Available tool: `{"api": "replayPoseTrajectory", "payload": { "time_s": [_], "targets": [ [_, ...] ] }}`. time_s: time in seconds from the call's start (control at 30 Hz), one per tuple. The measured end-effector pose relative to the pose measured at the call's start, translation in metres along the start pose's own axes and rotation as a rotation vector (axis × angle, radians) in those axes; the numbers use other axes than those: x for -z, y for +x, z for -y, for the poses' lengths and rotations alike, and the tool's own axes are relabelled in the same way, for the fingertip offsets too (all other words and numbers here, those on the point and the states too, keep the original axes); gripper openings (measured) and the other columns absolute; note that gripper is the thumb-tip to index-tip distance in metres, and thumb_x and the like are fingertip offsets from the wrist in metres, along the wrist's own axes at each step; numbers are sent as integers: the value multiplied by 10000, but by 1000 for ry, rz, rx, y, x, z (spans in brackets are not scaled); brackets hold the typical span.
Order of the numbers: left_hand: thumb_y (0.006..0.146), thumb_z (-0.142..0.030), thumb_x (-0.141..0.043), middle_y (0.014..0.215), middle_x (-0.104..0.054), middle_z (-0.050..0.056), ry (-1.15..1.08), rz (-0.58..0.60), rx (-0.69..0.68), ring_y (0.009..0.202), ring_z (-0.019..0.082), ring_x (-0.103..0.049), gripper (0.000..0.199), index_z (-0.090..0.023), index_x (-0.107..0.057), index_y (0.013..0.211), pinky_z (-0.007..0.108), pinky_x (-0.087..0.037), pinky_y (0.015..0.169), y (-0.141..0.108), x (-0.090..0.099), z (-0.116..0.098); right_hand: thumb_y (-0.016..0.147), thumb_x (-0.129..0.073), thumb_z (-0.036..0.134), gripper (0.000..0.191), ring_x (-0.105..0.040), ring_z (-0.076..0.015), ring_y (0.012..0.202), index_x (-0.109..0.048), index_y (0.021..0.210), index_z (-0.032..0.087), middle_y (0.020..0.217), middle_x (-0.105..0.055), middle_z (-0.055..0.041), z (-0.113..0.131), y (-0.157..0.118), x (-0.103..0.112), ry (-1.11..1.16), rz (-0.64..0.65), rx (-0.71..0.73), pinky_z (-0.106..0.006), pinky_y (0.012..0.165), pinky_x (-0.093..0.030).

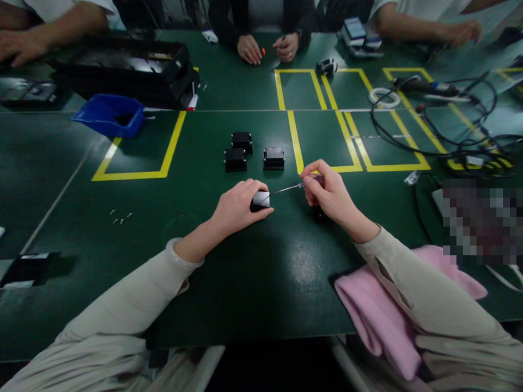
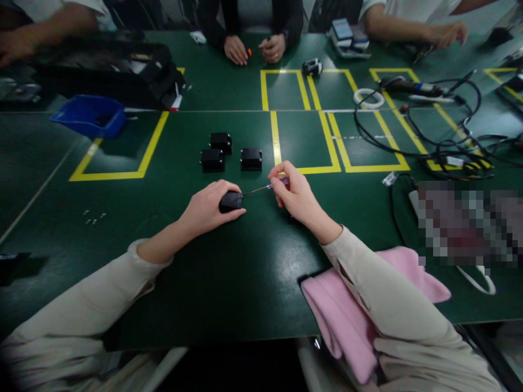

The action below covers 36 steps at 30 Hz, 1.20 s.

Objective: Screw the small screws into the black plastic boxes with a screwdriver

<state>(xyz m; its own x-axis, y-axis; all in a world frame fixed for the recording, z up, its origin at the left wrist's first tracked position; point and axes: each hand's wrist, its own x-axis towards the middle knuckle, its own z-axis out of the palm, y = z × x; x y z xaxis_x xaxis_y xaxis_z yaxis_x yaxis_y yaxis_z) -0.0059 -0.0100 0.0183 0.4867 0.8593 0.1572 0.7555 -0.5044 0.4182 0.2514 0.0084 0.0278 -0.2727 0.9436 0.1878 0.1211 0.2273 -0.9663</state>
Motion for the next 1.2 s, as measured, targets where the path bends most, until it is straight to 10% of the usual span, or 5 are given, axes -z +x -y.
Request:
{"api": "replayPoseTrajectory", "payload": {
  "time_s": [0.33, 1.2],
  "targets": [
    [956, -494, -694, 1140, -696, 81, -12, -4, 2, 1046, 287, -662, 351, -232, -585, 1161, 407, -532, 857, 0, 0, 0, 1050, -599, 553, 347, -447, -101, 390, -526, 902, 247, 486, -418, 108, -1, -1, 0, -74, 0, 12, -252, 429, -307],
    [952, -477, -698, 1139, -692, 83, 0, -17, -8, 1046, 291, -663, 351, -218, -588, 1161, 404, -521, 858, 0, 0, 5, 1038, -654, 449, 252, -478, -100, 429, -505, 1012, 248, 540, -483, 110, -6, 0, 0, -20, 43, 68, -238, 451, -339]
  ]
}}
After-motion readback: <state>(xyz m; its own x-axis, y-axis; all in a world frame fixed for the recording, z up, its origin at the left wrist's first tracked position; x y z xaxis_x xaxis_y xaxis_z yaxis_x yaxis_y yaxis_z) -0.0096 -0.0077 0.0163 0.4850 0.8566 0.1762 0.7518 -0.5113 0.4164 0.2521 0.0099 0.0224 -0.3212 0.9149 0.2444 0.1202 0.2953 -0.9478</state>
